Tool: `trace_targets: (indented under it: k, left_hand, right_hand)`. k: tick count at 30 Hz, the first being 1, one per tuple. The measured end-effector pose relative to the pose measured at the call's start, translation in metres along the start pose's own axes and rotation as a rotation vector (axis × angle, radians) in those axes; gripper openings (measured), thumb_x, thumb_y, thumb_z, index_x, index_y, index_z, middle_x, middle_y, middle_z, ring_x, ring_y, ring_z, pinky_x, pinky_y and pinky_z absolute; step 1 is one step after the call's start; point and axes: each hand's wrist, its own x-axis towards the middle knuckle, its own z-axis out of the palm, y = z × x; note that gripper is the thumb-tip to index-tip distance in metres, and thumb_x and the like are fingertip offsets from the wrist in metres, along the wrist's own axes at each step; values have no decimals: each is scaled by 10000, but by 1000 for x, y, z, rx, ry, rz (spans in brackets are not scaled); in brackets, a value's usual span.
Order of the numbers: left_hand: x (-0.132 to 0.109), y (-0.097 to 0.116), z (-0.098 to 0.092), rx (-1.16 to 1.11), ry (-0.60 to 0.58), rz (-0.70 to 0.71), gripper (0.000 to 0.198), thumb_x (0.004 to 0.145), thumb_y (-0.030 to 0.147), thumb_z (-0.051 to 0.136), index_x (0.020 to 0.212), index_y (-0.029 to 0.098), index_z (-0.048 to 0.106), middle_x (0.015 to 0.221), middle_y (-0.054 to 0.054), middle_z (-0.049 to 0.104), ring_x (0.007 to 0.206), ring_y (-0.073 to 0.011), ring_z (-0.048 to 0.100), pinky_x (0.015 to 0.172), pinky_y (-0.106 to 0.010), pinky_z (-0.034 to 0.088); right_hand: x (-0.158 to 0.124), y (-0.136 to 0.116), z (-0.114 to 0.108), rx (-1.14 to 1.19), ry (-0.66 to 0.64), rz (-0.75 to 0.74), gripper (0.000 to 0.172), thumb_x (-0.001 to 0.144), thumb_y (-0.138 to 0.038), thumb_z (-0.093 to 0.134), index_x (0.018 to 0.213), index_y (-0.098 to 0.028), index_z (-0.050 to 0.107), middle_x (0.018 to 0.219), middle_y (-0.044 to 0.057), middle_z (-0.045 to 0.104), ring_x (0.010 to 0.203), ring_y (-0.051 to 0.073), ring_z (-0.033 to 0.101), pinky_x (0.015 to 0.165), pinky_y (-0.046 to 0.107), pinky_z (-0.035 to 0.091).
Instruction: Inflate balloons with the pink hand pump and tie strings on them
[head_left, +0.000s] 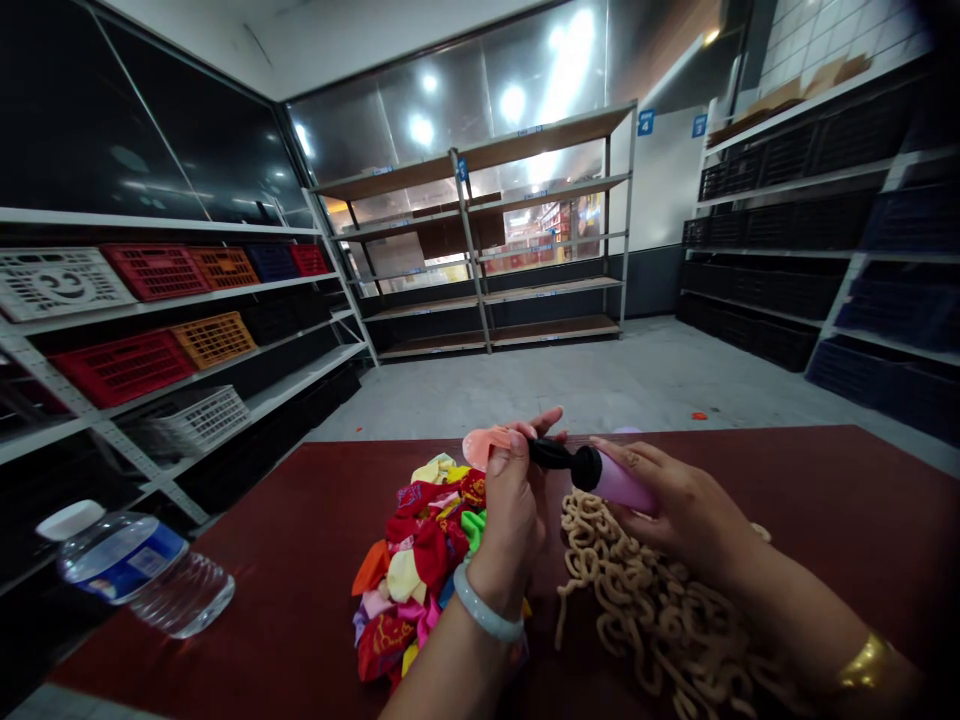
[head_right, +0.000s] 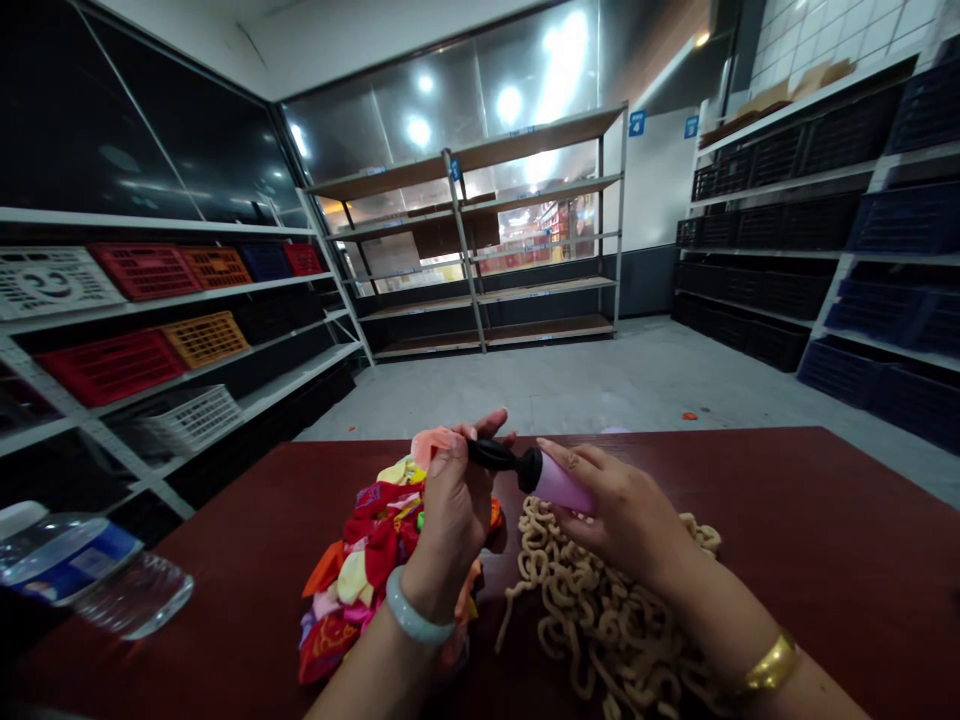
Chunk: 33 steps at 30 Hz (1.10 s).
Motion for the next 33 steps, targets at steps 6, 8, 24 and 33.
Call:
trace_targets:
  k: [6, 8, 24, 33]
  left_hand:
    - [-4, 6, 2, -85, -14, -116, 211, 842, 356, 683, 886, 203, 544, 1192, -75, 682, 942, -229, 694, 991, -454, 458]
    - [-3, 7, 0, -147, -8, -129, 255, 853, 397, 663, 780, 191, 531, 1139, -71, 699, 956, -238, 690, 994, -461, 457]
    - [8, 12, -6, -254, 226, 2, 529, 864, 485, 632, 526, 182, 362, 420, 63, 347, 378, -71, 365, 440, -233, 345]
    - [22, 78, -34, -257, 321, 263, 551, 852, 416, 670, 547, 192, 269, 397, 88, 296, 325, -58, 314, 395, -217, 253]
  right_hand:
    - [1, 6, -1, 6, 7, -41, 717, 823, -337, 610, 1488, -374, 345, 1333, 59, 589, 1105, 248, 625, 876, 379, 534]
    - [1, 5, 0, -45, 3, -38, 729, 816, -328, 614, 1490, -381, 341, 1315, 61, 597, 1077, 250, 632, 850, 381, 538]
    - [-2, -19, 23, -229, 21, -141, 769, 833, -327, 612, 1522, -329, 272, 1191, 94, 653, 976, 252, 658, 827, 434, 545]
    - [-7, 6, 23, -304, 8, -35, 480, 752, -284, 654, 1228, -234, 609, 1133, 91, 706, 905, 261, 697, 752, 377, 563]
